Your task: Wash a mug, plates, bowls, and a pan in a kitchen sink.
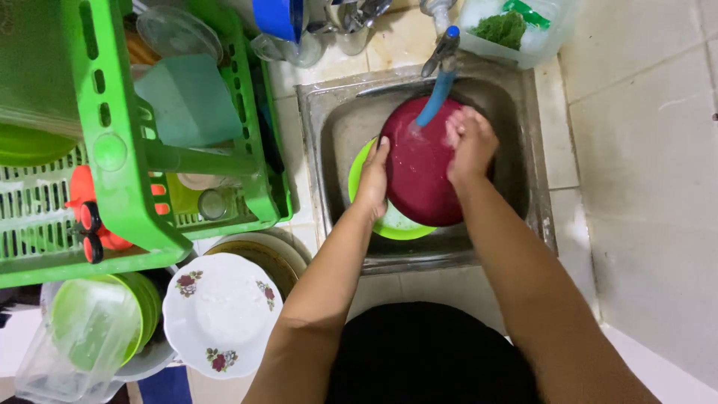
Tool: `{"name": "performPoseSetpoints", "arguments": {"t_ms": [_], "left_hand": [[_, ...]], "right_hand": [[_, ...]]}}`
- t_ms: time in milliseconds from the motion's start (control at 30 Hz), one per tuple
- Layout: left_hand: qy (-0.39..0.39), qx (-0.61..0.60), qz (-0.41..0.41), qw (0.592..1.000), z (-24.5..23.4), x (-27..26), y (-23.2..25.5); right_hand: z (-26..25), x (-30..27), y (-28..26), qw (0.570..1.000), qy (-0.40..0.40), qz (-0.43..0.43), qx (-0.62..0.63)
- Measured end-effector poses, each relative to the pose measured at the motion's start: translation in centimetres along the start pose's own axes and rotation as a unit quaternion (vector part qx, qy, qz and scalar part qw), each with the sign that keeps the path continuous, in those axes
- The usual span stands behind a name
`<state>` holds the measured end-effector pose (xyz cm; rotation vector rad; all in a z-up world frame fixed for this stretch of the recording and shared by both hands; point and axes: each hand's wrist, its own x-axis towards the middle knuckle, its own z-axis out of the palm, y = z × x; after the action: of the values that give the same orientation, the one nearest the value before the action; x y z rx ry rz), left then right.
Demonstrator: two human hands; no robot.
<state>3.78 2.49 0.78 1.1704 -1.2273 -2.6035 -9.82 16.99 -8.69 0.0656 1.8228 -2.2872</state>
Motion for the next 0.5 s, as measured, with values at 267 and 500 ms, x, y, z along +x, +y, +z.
{"name": "performPoseSetpoints", "arguments": {"t_ms": [267, 500], "left_hand": [[0.011, 0.071, 0.102, 0.992, 0.4, -0.4, 1.0], [0.056, -0.033, 0.133, 0.989, -1.5, 0.4, 1.8]], "right_hand": [[7.3, -6.0, -0.7, 0.962, -0.255, 0.096, 0.013], [-1.3, -7.2, -4.7, 0.812, -0.413, -0.147, -0.386]]}}
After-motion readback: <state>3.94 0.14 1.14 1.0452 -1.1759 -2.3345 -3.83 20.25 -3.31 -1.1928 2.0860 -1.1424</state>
